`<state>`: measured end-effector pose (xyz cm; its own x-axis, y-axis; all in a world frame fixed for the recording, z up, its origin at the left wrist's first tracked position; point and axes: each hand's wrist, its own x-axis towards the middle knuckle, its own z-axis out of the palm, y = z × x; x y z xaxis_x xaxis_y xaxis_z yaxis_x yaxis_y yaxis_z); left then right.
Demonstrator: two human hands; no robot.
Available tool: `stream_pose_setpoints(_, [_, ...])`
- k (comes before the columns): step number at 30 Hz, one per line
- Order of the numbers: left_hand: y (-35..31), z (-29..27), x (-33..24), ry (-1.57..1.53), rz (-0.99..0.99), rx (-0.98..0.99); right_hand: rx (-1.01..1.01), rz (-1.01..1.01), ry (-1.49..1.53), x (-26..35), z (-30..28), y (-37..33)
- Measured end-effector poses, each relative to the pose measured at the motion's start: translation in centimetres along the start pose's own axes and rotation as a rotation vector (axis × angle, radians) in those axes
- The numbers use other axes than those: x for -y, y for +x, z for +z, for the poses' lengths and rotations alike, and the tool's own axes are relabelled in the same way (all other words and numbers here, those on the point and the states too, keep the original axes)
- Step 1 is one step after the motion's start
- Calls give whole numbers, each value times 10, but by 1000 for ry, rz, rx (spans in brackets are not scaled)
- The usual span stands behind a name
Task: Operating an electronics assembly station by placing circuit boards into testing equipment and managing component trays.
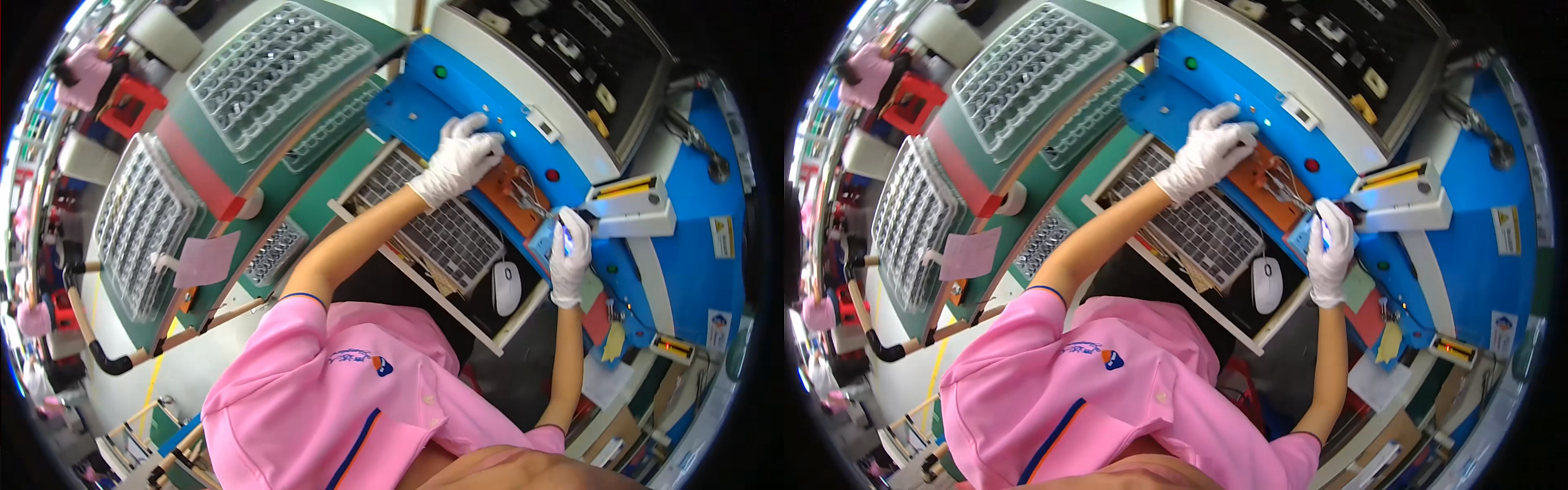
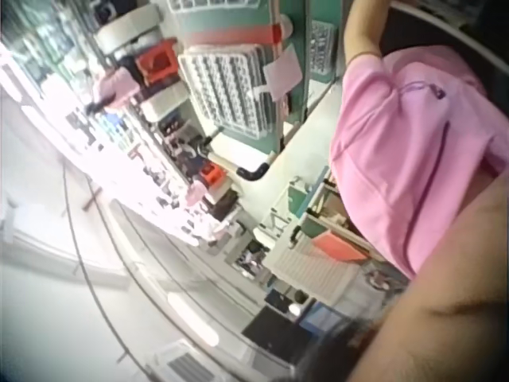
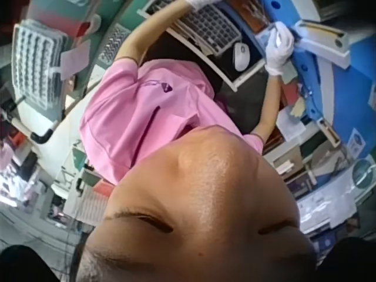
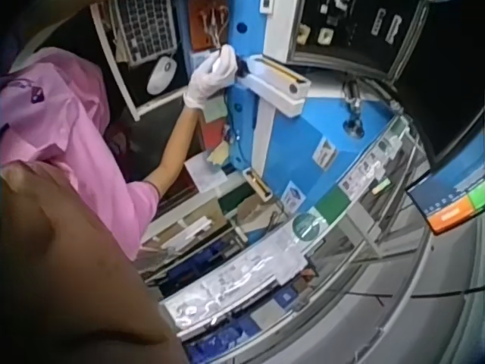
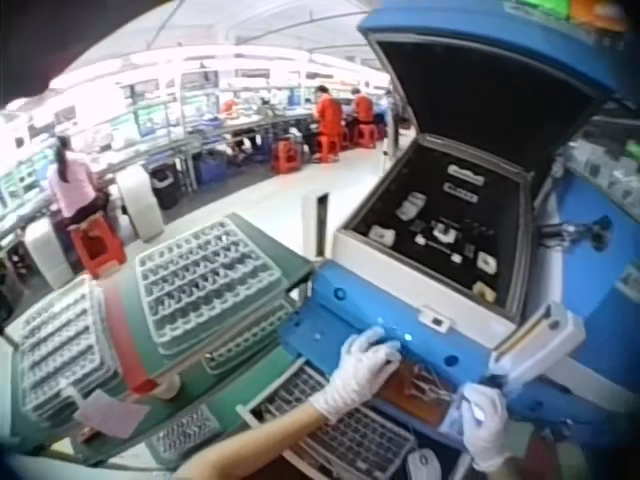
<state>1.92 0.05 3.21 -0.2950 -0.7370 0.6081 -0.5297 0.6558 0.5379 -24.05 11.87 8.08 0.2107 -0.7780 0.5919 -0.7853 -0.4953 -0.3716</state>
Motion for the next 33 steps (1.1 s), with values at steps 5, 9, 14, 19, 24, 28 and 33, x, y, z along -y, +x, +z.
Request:
stream_pose_setpoints(5, [0,4,-16,71,-250,-162,-10,7,23,4,6,1])
stream_pose_setpoints(9, [1,3,-14,-8,-335,-39,-30,-11,-7,6,9,4])
stream_pose_setpoints(14, [3,4,-11,9,-287,-58,-55,-10,-26,3,14,6])
stream_pose_setpoints(19, [7,-4,-11,56,-198,-59,-63,19,4,0,16,3])
stream_pose_setpoints(24, [23,-13,-20,257,-197,121,-25,5,12,0,14,-1])
stream_pose_setpoints(28, [30,-11,-25,313,-212,192,-38,-4,3,1,14,0])
stream_pose_setpoints(33, [19,-2,-25,222,-224,87,-112,155,225,5,24,4])
